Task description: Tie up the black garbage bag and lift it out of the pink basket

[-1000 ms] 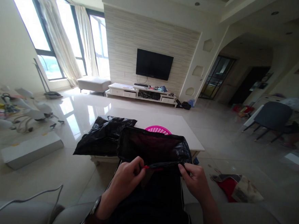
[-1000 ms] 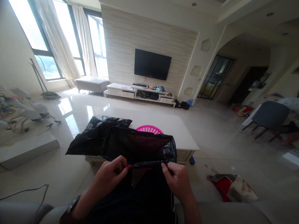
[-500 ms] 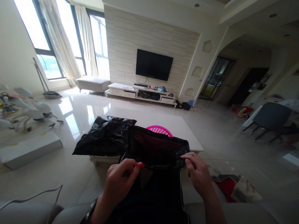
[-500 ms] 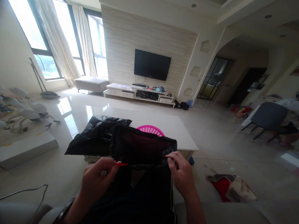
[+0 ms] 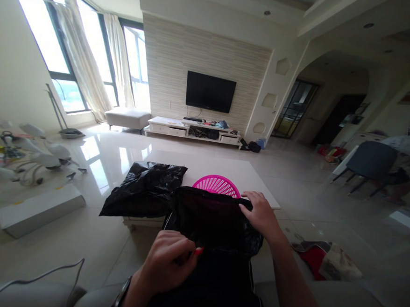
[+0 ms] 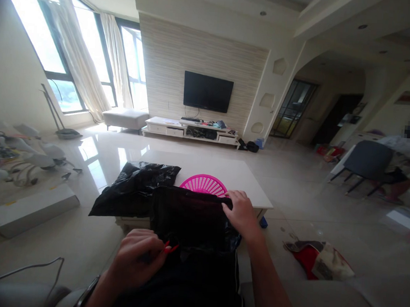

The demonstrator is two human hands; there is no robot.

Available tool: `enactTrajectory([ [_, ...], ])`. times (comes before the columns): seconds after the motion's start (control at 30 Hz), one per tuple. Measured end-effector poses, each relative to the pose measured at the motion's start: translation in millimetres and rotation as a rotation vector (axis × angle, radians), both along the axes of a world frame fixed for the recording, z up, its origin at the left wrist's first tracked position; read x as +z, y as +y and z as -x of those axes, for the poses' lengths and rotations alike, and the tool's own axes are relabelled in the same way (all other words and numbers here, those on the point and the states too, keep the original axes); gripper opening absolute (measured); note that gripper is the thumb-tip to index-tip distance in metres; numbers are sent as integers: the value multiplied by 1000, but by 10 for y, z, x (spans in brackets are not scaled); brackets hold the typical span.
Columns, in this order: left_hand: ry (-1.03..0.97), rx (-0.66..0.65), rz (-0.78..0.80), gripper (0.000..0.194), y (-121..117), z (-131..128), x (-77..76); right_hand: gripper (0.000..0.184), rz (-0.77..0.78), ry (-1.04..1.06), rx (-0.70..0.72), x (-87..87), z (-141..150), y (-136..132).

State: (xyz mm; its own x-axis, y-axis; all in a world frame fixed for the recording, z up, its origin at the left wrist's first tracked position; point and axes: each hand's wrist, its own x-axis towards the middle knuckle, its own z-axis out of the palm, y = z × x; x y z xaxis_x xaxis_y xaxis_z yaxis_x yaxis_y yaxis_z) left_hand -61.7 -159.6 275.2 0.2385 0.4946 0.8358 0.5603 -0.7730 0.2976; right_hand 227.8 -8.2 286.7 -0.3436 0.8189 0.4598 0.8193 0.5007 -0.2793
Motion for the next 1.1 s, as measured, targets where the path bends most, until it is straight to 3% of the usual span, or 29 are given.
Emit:
enactTrajectory([
  [0.17, 18, -26, 17, 29, -15, -3, 22, 31, 173, -111, -95, -125, 96, 6],
  [0.37, 3, 33, 43, 16, 48, -39, 60, 21, 305, 236, 69, -31, 205, -240],
  [0.6, 97, 115, 124, 18, 219, -68, -161, 18, 424, 327, 264, 19, 392, -714],
  [0.83, 134, 38, 269, 21, 376, -98, -379, 15, 453, 331, 311, -8, 462, -871],
  [1.1, 119, 4, 239, 29, 319, -106, -369, 10, 469, 354, 314, -14, 511, -886],
])
